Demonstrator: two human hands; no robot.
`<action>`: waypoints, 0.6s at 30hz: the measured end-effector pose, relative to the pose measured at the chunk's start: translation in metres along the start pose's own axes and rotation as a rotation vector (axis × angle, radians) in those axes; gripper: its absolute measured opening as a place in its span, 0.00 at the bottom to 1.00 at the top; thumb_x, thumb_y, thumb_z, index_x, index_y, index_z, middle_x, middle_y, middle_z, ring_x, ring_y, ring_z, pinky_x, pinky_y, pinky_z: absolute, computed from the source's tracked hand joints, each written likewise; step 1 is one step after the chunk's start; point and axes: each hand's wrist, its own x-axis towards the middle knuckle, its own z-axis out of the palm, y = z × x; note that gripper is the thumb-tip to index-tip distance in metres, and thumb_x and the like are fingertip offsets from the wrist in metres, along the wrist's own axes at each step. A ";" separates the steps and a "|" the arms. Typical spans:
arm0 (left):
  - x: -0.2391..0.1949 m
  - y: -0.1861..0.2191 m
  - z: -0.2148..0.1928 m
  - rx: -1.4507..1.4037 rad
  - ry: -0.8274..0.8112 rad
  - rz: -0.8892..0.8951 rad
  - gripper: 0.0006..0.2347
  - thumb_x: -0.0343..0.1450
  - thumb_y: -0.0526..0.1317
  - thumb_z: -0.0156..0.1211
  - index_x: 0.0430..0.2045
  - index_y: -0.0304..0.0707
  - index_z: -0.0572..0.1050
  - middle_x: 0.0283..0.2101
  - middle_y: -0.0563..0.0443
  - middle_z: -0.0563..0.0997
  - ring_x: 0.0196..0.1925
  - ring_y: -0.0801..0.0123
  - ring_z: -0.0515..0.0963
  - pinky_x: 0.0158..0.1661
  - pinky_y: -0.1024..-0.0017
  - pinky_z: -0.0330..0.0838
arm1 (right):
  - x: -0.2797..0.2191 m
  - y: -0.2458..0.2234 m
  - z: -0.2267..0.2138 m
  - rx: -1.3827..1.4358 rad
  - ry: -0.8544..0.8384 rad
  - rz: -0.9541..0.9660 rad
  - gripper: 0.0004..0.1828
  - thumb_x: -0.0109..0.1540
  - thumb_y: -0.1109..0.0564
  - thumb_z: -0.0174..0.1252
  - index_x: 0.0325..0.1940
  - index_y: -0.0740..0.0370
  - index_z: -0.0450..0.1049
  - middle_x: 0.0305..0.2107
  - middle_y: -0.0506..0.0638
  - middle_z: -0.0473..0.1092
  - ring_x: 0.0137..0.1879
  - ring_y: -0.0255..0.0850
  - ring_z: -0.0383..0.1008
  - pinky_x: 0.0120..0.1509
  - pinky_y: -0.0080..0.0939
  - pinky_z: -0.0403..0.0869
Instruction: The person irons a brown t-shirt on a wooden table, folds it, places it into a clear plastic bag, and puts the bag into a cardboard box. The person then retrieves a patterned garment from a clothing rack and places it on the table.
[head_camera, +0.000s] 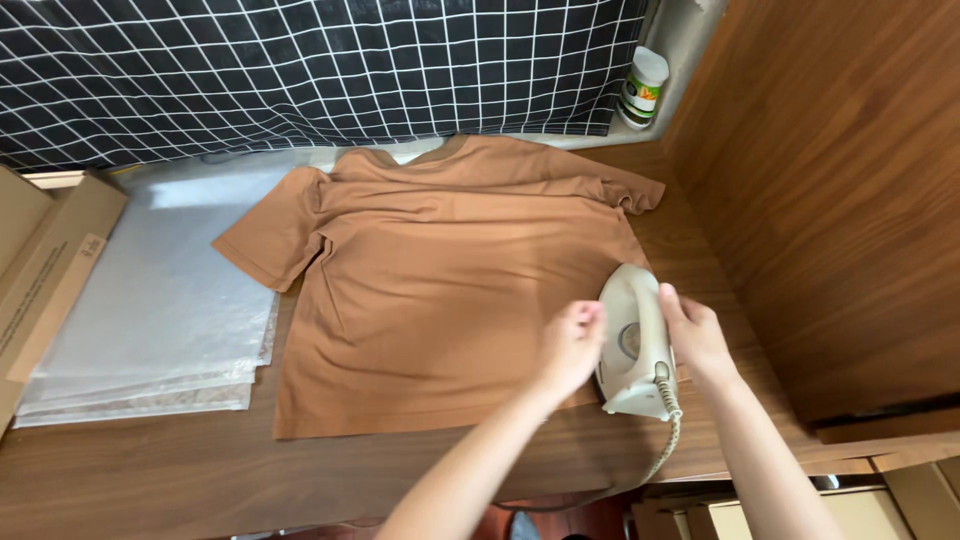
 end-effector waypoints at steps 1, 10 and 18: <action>0.005 0.008 0.016 -0.003 -0.004 -0.002 0.13 0.79 0.52 0.58 0.52 0.53 0.80 0.50 0.47 0.88 0.48 0.60 0.89 0.48 0.63 0.85 | -0.008 -0.004 -0.008 -0.004 0.003 0.004 0.35 0.76 0.31 0.52 0.66 0.65 0.79 0.56 0.65 0.77 0.65 0.60 0.75 0.71 0.65 0.71; -0.013 0.070 0.068 -0.329 -0.209 -0.251 0.22 0.77 0.53 0.58 0.53 0.32 0.63 0.30 0.39 0.85 0.26 0.57 0.86 0.27 0.65 0.87 | -0.008 0.131 0.011 -0.535 0.076 -0.332 0.26 0.75 0.51 0.41 0.74 0.54 0.74 0.77 0.43 0.64 0.88 0.41 0.52 0.91 0.72 0.40; -0.031 0.056 -0.030 0.031 0.022 -0.242 0.33 0.77 0.52 0.54 0.69 0.18 0.58 0.48 0.17 0.82 0.43 0.37 0.88 0.40 0.48 0.86 | -0.022 0.119 0.015 -0.667 0.273 -0.496 0.22 0.79 0.43 0.48 0.76 0.36 0.72 0.72 0.30 0.69 0.84 0.35 0.59 0.87 0.76 0.50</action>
